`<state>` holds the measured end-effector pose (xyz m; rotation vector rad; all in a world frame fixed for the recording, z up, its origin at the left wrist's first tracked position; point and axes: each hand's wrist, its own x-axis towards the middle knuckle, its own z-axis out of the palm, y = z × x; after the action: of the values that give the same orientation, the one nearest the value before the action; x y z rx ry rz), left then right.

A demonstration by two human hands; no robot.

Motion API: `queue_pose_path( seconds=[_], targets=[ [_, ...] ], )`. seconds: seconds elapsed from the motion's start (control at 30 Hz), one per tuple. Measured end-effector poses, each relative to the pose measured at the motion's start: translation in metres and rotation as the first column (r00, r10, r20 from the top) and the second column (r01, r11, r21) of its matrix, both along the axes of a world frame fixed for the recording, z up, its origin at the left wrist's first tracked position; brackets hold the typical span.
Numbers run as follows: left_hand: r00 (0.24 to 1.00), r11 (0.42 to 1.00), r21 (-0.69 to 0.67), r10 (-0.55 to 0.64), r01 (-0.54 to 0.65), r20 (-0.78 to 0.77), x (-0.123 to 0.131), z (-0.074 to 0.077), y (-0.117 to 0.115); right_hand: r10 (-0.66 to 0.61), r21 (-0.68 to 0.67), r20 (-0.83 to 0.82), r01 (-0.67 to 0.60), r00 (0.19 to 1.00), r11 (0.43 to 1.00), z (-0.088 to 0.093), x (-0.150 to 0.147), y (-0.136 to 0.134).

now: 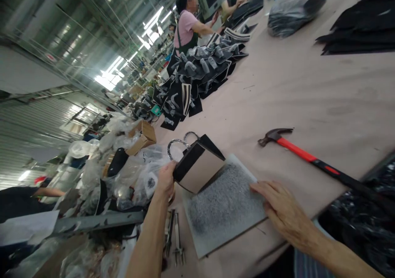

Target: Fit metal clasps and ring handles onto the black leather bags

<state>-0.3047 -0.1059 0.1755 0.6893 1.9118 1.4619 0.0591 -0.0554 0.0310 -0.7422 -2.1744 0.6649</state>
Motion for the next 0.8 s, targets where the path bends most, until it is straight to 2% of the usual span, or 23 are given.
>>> queue_pose_path(
  seconds=[0.13,0.27,0.47,0.8],
  targets=[
    [0.991,0.998,-0.062,-0.022,0.030,0.131,-0.012,-0.002,0.022,-0.039,0.032,-0.002,0.039,0.999,0.999,-0.004,0.000,0.000],
    [0.981,0.994,-0.080,-0.052,0.068,0.186,-0.021,-0.008,0.034,-0.057,0.059,0.033,0.055,0.998,0.997,-0.011,0.002,-0.001],
    [0.967,0.992,-0.091,-0.058,0.082,0.248,-0.027,-0.016,0.035,-0.038,0.100,0.065,0.032,0.997,0.994,-0.015,0.005,0.000],
    [0.954,0.991,-0.072,-0.086,0.111,0.288,-0.029,-0.017,0.039,0.016,0.110,0.090,-0.026,0.996,0.994,-0.016,0.006,0.001]
  ],
)
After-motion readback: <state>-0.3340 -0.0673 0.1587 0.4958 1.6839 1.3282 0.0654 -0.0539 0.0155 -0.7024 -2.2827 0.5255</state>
